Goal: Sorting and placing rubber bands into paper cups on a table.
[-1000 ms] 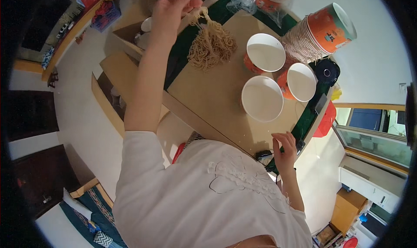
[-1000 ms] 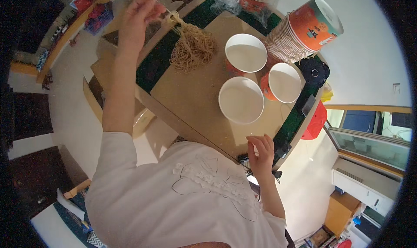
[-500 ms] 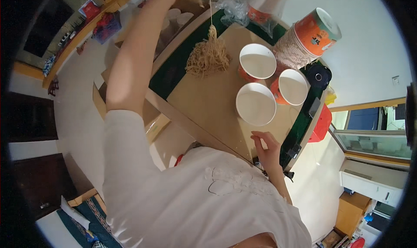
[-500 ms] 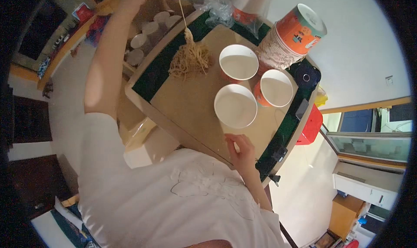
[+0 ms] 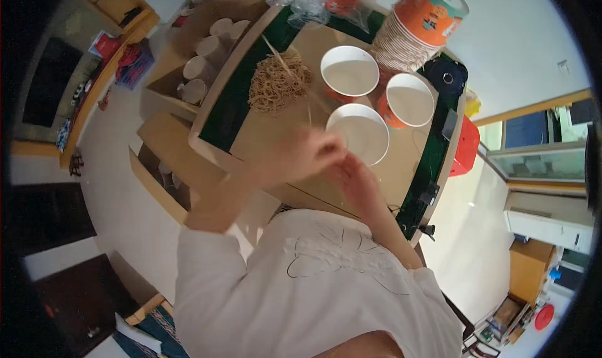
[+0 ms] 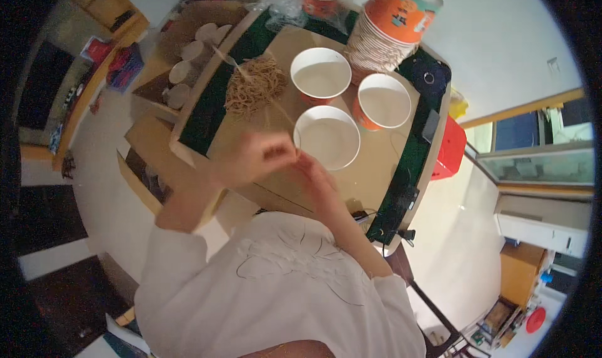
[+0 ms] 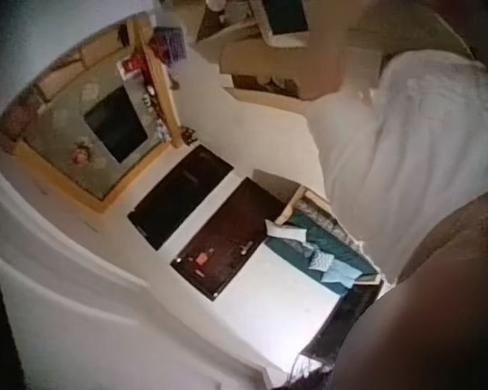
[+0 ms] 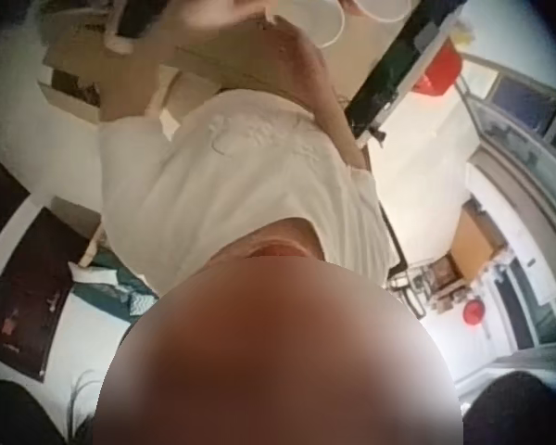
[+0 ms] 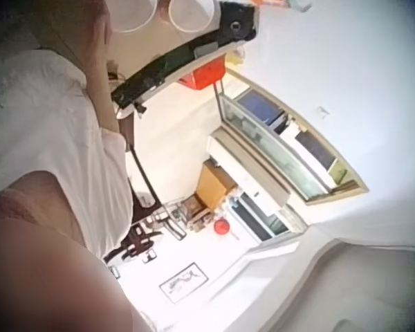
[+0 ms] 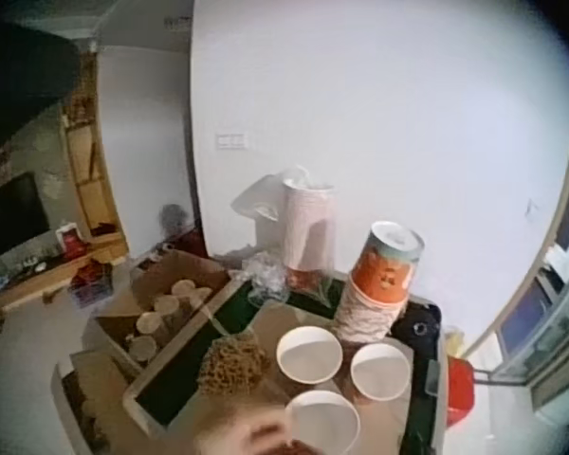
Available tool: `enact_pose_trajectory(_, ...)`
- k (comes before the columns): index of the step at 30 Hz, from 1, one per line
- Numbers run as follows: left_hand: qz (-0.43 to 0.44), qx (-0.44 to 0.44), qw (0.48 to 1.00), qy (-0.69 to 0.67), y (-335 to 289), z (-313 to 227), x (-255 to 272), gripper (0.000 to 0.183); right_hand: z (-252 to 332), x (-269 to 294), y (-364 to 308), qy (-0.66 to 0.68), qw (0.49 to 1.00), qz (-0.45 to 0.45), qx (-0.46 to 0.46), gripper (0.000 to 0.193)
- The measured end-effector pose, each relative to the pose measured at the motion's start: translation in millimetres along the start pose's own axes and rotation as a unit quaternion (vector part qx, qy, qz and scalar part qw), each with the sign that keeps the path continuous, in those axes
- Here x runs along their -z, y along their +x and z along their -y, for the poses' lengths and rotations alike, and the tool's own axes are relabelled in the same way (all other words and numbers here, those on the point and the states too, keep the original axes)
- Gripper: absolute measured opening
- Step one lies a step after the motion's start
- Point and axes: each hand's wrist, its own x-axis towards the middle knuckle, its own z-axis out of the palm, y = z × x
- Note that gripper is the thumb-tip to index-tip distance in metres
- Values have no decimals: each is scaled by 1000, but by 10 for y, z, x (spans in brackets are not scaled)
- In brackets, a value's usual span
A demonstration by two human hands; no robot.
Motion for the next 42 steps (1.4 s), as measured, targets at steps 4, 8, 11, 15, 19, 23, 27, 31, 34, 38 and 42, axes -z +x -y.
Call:
enact_pose_trajectory(4, -24, 77, 995, -53, -325, 415, -734, 10, -138, 166, -41, 79, 993, -51, -65, 24)
enact_pose_trajectory(8, 21, 203, 977, -55, -564, 639, -957, 10, -183, 482, -108, 127, 975, -169, -68, 17)
enact_pose_trajectory(11, 63, 203, 975, 64, -812, 976, -1013, 12, 71, 709, -132, 148, 951, -270, -14, 15)
enact_pose_trajectory(15, 112, 239, 963, 57, -940, 1311, -1070, 13, 174, 1023, -203, 127, 960, -247, 19, 17)
enact_pose_trajectory(19, 199, 207, 950, 126, -729, 1333, -1195, 11, 196, 1132, -144, -46, 956, -289, 27, 19)
enact_pose_trajectory(23, 246, 202, 937, 140, -518, 1355, -1193, 13, 224, 1319, -81, -17, 953, -297, 54, 17)
enact_pose_trajectory(27, 287, 183, 926, 163, -440, 1414, -1268, 12, 244, 1363, 24, -5, 948, -315, 49, 16)
enact_pose_trajectory(31, 203, 36, 968, 140, 54, 1088, -1259, 11, 270, 1425, 134, -405, 839, -350, 94, 19)
enact_pose_trajectory(34, 44, 2, 997, 69, 616, 733, -1305, 11, 320, 1468, 251, -535, 772, -331, 95, 17)
enact_pose_trajectory(38, -27, 108, 994, 21, 1172, 822, -1689, 20, 249, 1697, 382, -591, 743, -283, 138, 14)
enact_pose_trajectory(42, -56, 41, 988, 140, 1163, 945, -1917, 27, 306, 1520, 285, -564, 768, -288, 97, 14)
